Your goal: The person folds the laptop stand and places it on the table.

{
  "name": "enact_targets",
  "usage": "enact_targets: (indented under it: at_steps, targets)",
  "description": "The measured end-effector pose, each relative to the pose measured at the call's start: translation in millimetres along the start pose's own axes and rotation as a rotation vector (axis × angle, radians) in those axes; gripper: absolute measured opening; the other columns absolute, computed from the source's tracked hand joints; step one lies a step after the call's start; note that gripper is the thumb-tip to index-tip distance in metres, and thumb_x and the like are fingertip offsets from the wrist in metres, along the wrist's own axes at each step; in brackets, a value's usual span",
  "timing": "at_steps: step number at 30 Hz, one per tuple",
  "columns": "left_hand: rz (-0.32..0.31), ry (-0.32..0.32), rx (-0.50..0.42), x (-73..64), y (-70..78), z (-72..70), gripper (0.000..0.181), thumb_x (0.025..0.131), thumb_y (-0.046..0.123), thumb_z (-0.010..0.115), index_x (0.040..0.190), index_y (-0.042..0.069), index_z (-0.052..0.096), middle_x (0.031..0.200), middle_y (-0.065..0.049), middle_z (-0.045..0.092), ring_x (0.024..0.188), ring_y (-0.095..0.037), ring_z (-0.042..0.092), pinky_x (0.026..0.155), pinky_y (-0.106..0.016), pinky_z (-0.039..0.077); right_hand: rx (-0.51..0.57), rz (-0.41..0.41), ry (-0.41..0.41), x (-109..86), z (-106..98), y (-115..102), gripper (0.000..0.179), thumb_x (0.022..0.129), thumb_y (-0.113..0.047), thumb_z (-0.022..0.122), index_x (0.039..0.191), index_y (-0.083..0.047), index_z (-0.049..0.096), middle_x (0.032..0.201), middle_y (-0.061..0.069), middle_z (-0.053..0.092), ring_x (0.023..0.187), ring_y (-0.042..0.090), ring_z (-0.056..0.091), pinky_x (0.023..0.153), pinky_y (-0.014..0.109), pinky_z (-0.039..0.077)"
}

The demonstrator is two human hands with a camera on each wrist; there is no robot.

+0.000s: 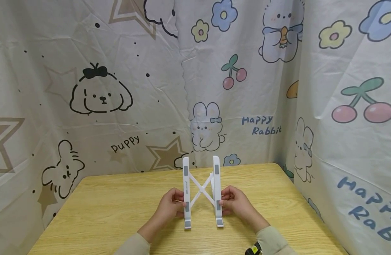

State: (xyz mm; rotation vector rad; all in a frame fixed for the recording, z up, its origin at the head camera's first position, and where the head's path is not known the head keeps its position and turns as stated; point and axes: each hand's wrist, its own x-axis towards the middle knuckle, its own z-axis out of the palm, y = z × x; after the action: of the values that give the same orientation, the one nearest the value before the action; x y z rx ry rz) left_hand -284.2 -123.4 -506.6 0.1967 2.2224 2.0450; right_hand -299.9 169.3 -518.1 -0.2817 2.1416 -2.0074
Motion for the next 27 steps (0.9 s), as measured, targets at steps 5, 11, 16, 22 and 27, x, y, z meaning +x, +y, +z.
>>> enact_targets:
  at_steps: [5, 11, 16, 22, 27]
  targets:
    - [0.011, -0.008, 0.000, 0.0, 0.9, 1.4, 0.029, 0.090, -0.009, 0.067, 0.116, -0.005, 0.055, 0.105, -0.017, 0.057, 0.085, -0.021, 0.063, 0.069, -0.052, 0.063, -0.001, -0.017, -0.001, 0.1, 1.5, 1.6, 0.030, 0.091, 0.004, 0.071, 0.115, 0.005, 0.054, 0.094, 0.011, 0.059, 0.079, 0.022, 0.068, 0.070, 0.052, 0.064]
    - [0.010, -0.006, 0.020, 1.8, 1.9, 3.2, 0.029, 0.091, -0.007, 0.068, 0.117, -0.003, 0.056, 0.107, -0.017, 0.057, 0.085, -0.020, 0.063, 0.068, -0.051, 0.063, 0.007, -0.026, 0.002, 0.8, 4.3, 2.5, 0.030, 0.091, 0.004, 0.071, 0.115, 0.007, 0.054, 0.093, 0.011, 0.060, 0.079, 0.022, 0.068, 0.070, 0.052, 0.064]
    - [0.013, -0.006, 0.008, 4.0, 0.4, 5.1, 0.029, 0.091, -0.008, 0.067, 0.117, -0.004, 0.054, 0.108, -0.018, 0.056, 0.086, -0.021, 0.063, 0.066, -0.050, 0.063, 0.014, -0.022, 0.003, 2.7, 7.4, -0.1, 0.030, 0.091, 0.004, 0.072, 0.115, 0.007, 0.054, 0.093, 0.011, 0.060, 0.079, 0.022, 0.068, 0.070, 0.052, 0.064]
    - [0.012, -0.008, 0.003, 5.8, 0.0, 7.2, 0.030, 0.092, -0.008, 0.067, 0.118, -0.004, 0.054, 0.109, -0.017, 0.056, 0.087, -0.021, 0.063, 0.067, -0.051, 0.063, 0.027, -0.013, 0.006, 5.0, 11.4, 0.9, 0.029, 0.091, 0.004, 0.071, 0.115, 0.007, 0.054, 0.094, 0.012, 0.060, 0.076, 0.024, 0.070, 0.069, 0.051, 0.064]
    - [0.011, -0.024, 0.006, 6.9, -0.7, 9.2, 0.030, 0.092, -0.007, 0.067, 0.118, -0.003, 0.054, 0.110, -0.017, 0.055, 0.087, -0.022, 0.063, 0.068, -0.051, 0.063, 0.045, -0.002, 0.011, 4.3, 15.5, 1.5, 0.031, 0.091, 0.006, 0.071, 0.116, 0.007, 0.052, 0.095, 0.012, 0.059, 0.078, 0.022, 0.068, 0.069, 0.051, 0.064]
